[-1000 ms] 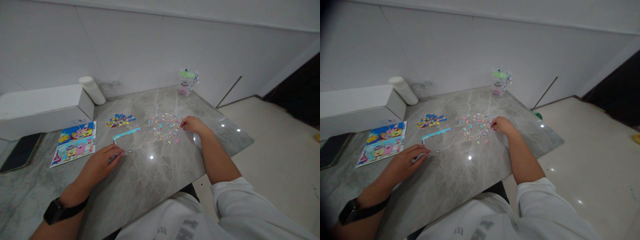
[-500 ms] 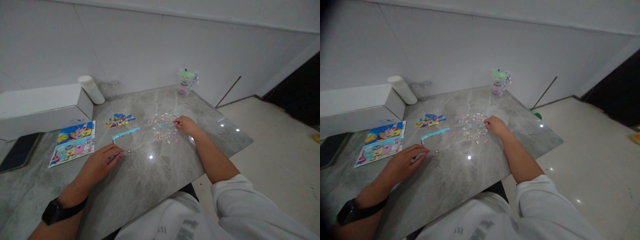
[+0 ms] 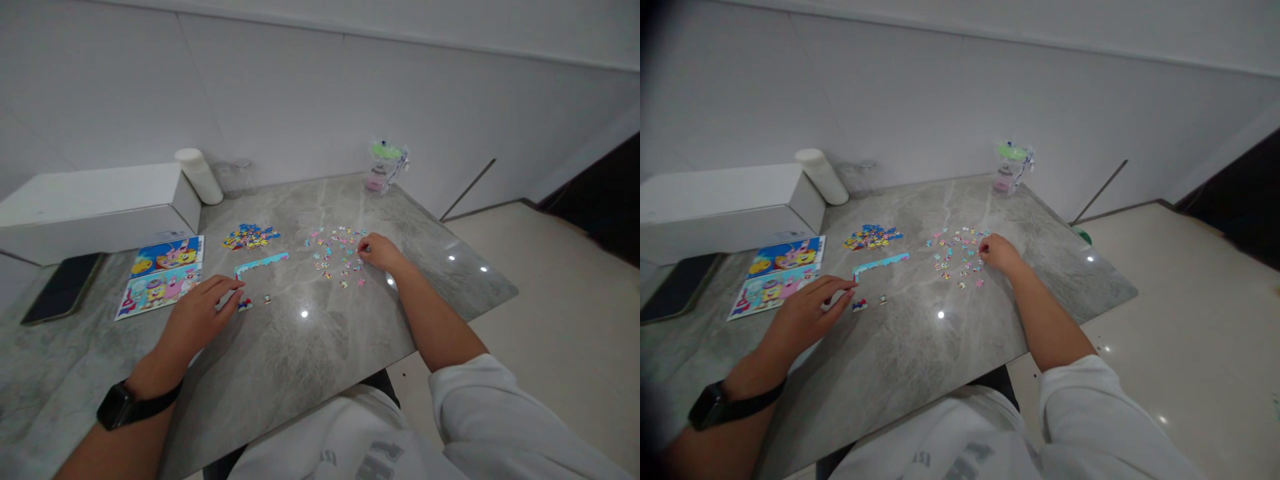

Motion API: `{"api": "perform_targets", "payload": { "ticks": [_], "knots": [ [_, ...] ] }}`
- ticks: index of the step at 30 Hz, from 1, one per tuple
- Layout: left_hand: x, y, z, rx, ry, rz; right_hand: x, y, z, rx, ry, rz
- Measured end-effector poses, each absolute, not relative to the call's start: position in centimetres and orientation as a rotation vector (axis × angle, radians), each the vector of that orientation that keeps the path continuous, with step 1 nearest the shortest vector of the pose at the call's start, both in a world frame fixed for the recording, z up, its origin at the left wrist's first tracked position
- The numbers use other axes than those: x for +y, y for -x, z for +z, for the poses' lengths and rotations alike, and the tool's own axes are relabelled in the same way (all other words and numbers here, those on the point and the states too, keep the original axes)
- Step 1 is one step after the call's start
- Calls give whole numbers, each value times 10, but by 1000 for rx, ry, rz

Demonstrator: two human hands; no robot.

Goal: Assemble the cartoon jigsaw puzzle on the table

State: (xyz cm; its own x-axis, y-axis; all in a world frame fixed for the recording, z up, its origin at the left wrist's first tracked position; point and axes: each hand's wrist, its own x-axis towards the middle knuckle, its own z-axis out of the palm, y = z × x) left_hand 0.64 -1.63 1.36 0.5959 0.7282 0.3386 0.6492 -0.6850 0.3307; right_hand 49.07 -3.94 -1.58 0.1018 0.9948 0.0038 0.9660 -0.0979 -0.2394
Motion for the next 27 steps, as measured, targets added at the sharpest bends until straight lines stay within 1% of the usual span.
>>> {"api": "perform_targets", "payload": {
  "ticks": [17, 27],
  "knots": [
    [-19, -9, 14, 1146, -2633, 637, -39, -490, -18, -1928, 2157, 221],
    [-18, -8, 10, 1151, -2635, 596, -43, -489, -12, -1700, 2019, 362]
  ]
}}
